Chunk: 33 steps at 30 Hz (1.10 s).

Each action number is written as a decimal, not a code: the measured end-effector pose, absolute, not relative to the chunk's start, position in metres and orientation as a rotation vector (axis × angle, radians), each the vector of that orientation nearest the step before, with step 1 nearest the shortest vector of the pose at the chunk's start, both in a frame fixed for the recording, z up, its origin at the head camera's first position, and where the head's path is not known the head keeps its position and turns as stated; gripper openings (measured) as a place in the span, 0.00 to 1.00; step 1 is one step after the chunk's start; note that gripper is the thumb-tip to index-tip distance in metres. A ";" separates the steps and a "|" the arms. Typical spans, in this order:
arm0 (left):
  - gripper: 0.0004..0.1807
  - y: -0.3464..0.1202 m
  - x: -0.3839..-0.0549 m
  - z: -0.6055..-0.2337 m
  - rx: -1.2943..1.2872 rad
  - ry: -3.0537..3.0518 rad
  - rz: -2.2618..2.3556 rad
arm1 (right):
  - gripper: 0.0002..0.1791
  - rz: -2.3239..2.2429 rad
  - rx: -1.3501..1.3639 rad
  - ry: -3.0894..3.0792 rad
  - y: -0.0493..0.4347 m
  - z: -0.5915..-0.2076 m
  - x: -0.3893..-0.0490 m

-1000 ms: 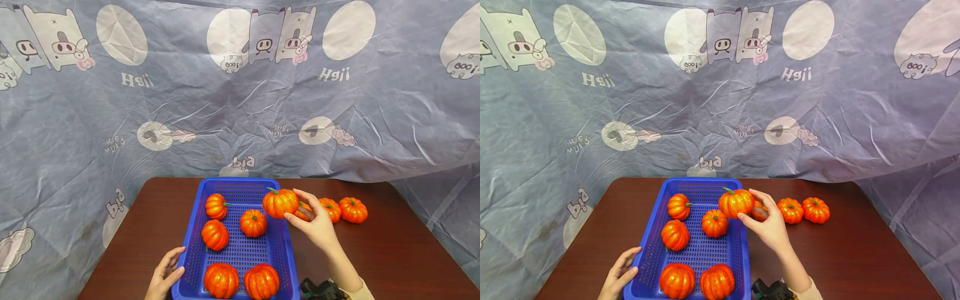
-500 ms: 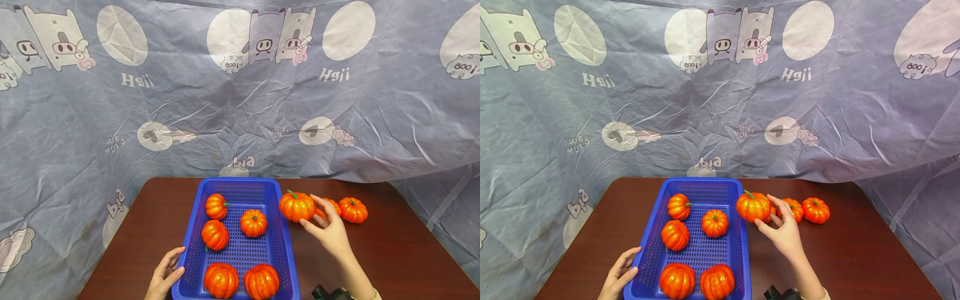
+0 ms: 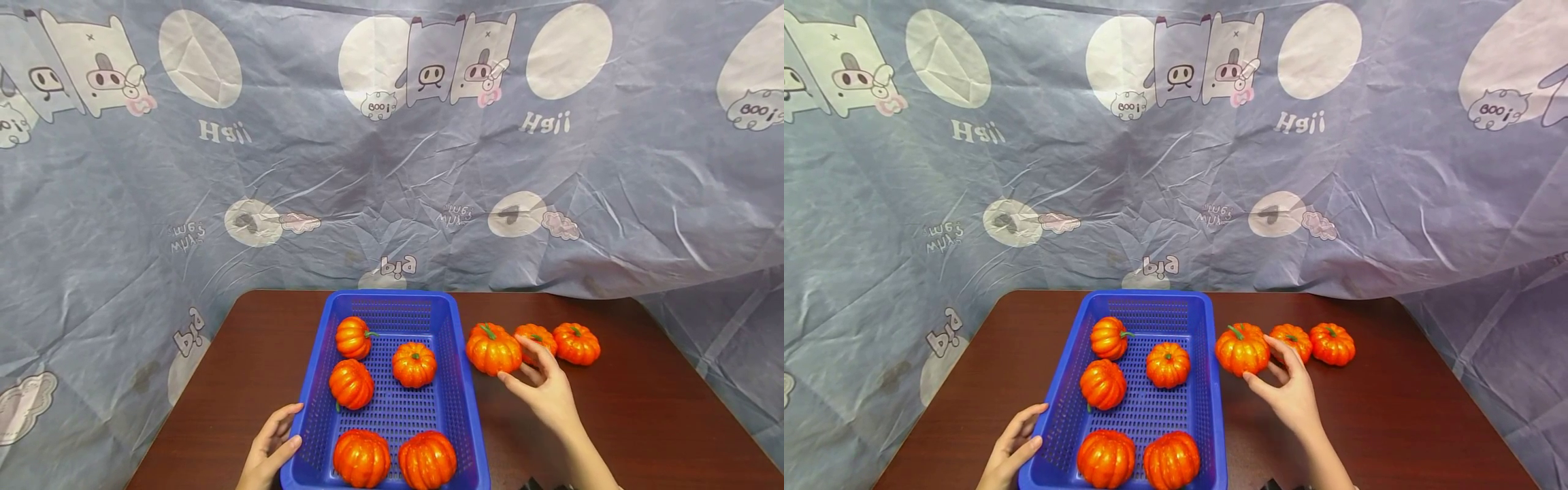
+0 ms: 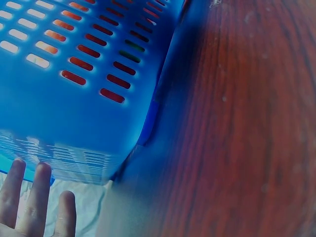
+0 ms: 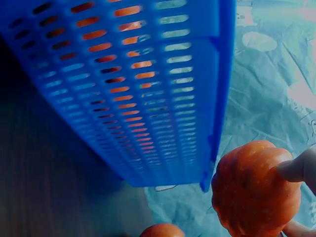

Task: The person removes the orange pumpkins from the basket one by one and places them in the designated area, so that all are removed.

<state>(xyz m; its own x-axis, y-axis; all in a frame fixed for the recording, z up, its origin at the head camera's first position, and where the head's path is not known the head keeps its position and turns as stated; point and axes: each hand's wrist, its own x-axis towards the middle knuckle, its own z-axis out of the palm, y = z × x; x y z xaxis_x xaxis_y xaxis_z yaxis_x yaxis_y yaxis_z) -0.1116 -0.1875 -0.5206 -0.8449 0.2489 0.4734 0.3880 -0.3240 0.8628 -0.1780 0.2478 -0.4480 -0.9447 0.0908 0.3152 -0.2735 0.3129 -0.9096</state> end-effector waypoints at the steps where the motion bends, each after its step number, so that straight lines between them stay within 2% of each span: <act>1: 0.25 -0.188 -0.112 -0.521 -0.840 -1.775 -2.333 | 0.37 1.671 0.163 -2.275 0.249 -0.450 -0.177; 9: 0.25 -0.187 -0.111 -0.519 -0.825 -1.780 -2.351 | 0.38 1.703 0.220 -2.250 0.257 -0.472 -0.177; 20: 0.25 -0.187 -0.110 -0.517 -0.778 -1.788 -2.375 | 0.41 1.763 0.089 -2.368 0.264 -0.489 -0.173; 33: 0.26 -0.187 -0.110 -0.520 -0.805 -1.771 -2.372 | 0.41 1.762 0.089 -2.415 0.272 -0.511 -0.176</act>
<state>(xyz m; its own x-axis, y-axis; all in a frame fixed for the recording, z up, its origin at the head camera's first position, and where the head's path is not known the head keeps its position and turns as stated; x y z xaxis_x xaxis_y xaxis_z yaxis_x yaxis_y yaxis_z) -0.1104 -0.1867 -0.5198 -0.8596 0.2454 0.4481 0.3599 -0.3315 0.8721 -0.1764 0.2724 -0.5106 -0.9869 0.0408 0.1563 -0.1364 0.3081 -0.9415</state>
